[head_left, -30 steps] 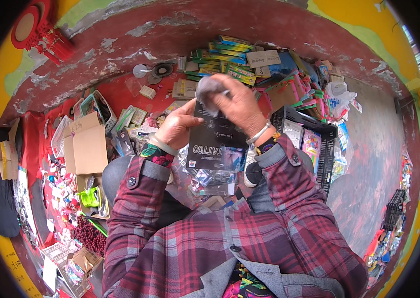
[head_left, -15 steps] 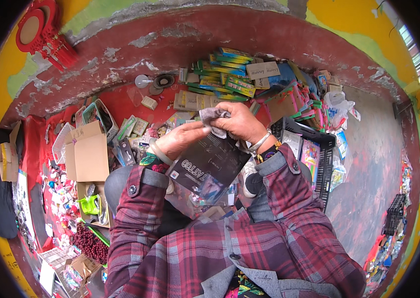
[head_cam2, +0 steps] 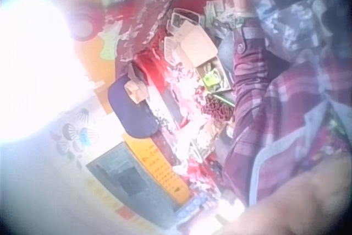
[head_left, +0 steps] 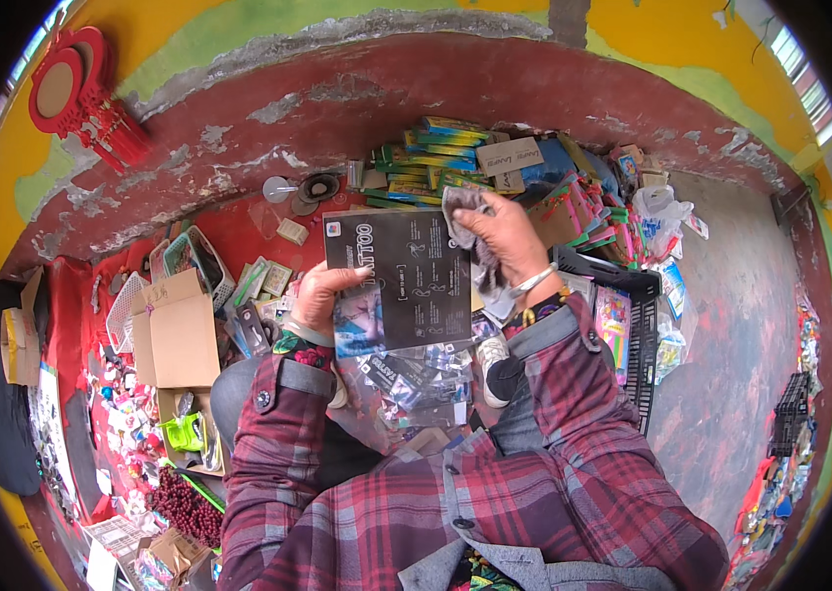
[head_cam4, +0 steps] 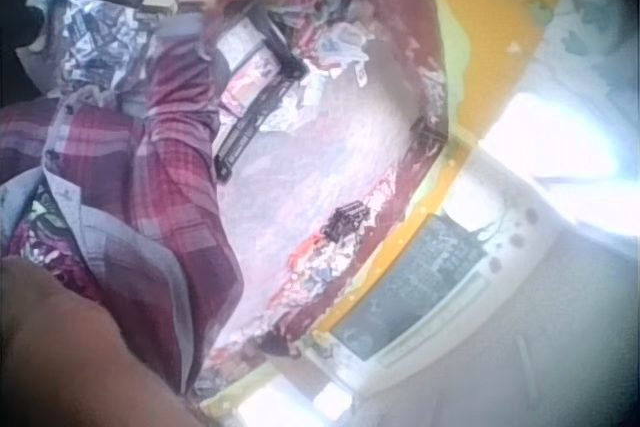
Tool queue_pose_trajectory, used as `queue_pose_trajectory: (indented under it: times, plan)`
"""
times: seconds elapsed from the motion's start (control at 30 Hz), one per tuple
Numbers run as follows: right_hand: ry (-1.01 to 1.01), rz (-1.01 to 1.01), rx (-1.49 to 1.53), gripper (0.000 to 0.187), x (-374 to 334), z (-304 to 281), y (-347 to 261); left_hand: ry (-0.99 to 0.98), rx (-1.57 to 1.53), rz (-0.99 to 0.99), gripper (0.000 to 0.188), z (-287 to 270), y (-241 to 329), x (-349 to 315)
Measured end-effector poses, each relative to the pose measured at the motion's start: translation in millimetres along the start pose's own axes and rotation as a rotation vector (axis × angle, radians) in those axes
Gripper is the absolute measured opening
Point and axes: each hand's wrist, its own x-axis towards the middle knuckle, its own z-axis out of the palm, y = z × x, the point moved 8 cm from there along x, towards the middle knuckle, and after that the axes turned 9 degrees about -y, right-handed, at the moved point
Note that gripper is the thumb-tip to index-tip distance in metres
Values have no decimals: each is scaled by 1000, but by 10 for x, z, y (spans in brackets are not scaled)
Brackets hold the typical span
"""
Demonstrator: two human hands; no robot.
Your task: The person sits on the floor and wipes the surfaces of various small packaged items, including tattoo sheets and a red bear-shaped object, using a cloth. They handle each item individually, wiping both sides before placing them into a black plastic crate.
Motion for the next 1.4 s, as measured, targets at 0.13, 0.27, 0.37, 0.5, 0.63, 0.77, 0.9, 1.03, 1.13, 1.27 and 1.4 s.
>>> queue_pose_trajectory:
  times: [0.13, 0.27, 0.37, 0.5, 0.63, 0.77, 0.9, 1.03, 1.13, 1.27, 1.4]
  plan:
    - [-69, -108, -389, 27, -43, -38, -379, -34, 58, -60, 25, -40, 37, -42]
    - [-360, 148, -614, 28, -190, 282, -301, -57, 229, -81, 27, 67, 57, -113]
    - [-595, 152, -701, 28, -196, 364, -33, -148, 334, -88, 31, 94, -1, -115]
    - [-629, 191, -723, 29, -201, 403, 28, -167, 312, -179, 31, 101, -84, -137]
    - [-560, 145, -729, 31, -165, 407, 62, -205, 222, -195, 29, 206, -168, -103]
    - [-578, 220, -633, 22, -187, 538, 166, -298, 322, -220, 30, 299, -358, -60]
    - [-546, 193, -665, 20, -185, 646, 134, -359, 379, -454, 28, 438, -528, -116]
    - [-588, 45, -752, 17, -205, 874, 49, -373, 330, -487, 31, 480, -689, -104]
    - [-515, 18, -528, 19, -165, 814, 62, -376, 240, -376, 32, 416, -713, -26]
    - [-471, 118, -518, 17, -106, 636, 49, -336, 292, -312, 32, 261, -542, 43]
    - [-485, 224, -477, 13, -171, 590, 27, -334, 331, -293, 36, 150, -456, 41]
